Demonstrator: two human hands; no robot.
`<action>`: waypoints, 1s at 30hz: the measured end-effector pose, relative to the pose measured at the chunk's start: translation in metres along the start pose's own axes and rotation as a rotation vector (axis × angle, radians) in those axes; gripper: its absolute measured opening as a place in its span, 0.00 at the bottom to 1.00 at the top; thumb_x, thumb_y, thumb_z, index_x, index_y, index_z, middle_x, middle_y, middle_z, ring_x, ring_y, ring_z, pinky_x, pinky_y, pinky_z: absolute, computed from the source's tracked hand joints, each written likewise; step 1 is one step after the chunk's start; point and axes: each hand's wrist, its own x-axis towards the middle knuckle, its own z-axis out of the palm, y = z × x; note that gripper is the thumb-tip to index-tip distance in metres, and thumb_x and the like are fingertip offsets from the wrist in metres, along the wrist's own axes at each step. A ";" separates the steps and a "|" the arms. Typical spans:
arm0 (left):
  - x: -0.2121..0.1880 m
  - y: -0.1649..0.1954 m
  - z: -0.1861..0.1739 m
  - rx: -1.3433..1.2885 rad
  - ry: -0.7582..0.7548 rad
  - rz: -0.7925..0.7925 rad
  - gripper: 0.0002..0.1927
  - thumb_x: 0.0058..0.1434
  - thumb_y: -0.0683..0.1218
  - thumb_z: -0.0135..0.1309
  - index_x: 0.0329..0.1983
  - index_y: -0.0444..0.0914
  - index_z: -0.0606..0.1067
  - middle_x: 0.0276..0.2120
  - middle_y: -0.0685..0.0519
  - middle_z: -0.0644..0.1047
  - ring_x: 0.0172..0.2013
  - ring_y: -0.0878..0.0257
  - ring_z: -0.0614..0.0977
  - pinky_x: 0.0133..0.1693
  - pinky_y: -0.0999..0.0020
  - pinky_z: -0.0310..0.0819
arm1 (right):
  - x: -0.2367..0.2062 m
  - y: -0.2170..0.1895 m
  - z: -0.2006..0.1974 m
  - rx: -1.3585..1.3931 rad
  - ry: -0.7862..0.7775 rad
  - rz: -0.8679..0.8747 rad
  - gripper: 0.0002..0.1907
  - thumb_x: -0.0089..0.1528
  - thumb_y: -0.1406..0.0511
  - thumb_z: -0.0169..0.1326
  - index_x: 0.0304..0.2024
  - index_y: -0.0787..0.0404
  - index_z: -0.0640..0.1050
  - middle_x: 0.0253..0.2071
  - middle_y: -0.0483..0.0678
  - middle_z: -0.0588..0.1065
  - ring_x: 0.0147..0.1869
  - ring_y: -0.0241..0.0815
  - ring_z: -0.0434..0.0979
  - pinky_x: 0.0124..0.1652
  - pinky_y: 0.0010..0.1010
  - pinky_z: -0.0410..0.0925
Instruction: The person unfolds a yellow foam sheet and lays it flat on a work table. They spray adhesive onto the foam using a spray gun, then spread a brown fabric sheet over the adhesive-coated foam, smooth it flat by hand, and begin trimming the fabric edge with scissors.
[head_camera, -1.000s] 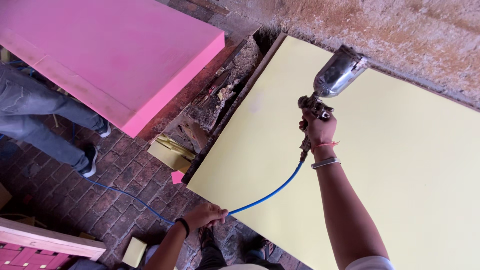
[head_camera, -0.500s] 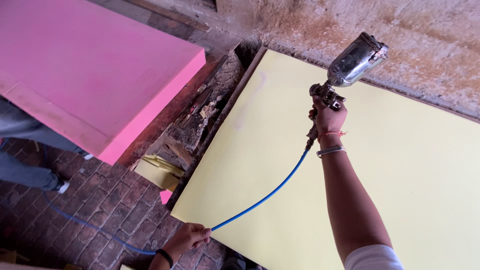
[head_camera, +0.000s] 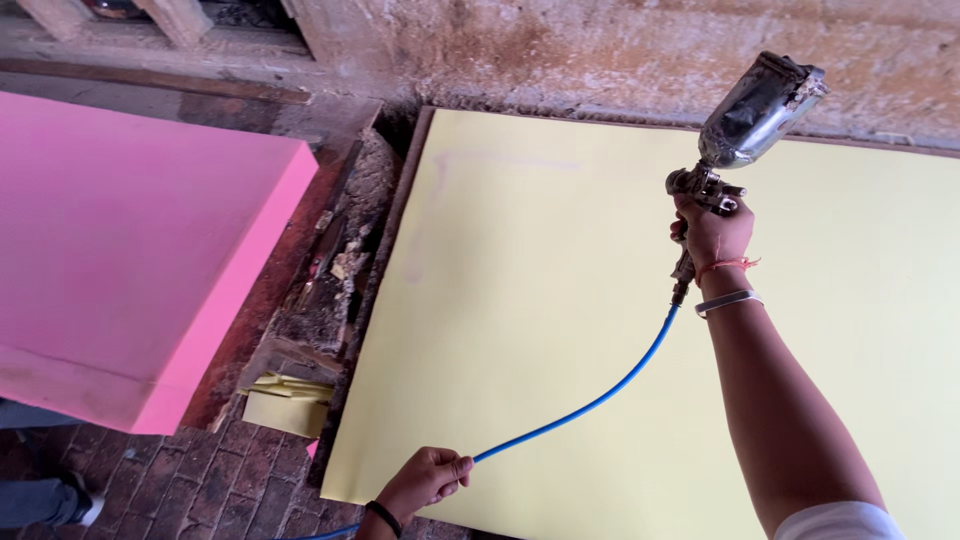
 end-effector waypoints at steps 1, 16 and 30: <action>0.004 0.007 0.013 0.007 0.036 0.002 0.20 0.67 0.55 0.57 0.26 0.37 0.76 0.14 0.61 0.65 0.15 0.73 0.61 0.19 0.76 0.52 | 0.006 0.001 -0.017 0.007 0.007 -0.004 0.08 0.61 0.70 0.64 0.40 0.66 0.79 0.31 0.45 0.78 0.25 0.34 0.77 0.25 0.26 0.71; 0.083 0.079 0.339 0.112 0.241 0.014 0.24 0.64 0.57 0.59 0.23 0.33 0.77 0.12 0.60 0.62 0.16 0.71 0.60 0.20 0.73 0.53 | 0.136 0.019 -0.352 0.004 0.109 -0.032 0.09 0.60 0.69 0.62 0.42 0.65 0.78 0.30 0.45 0.78 0.24 0.35 0.77 0.23 0.26 0.70; 0.178 0.079 0.513 0.193 0.072 -0.050 0.21 0.66 0.58 0.58 0.26 0.38 0.77 0.14 0.62 0.62 0.15 0.74 0.57 0.19 0.75 0.48 | 0.184 0.023 -0.581 -0.017 0.314 -0.056 0.08 0.61 0.69 0.63 0.41 0.66 0.80 0.31 0.45 0.78 0.25 0.34 0.76 0.24 0.26 0.70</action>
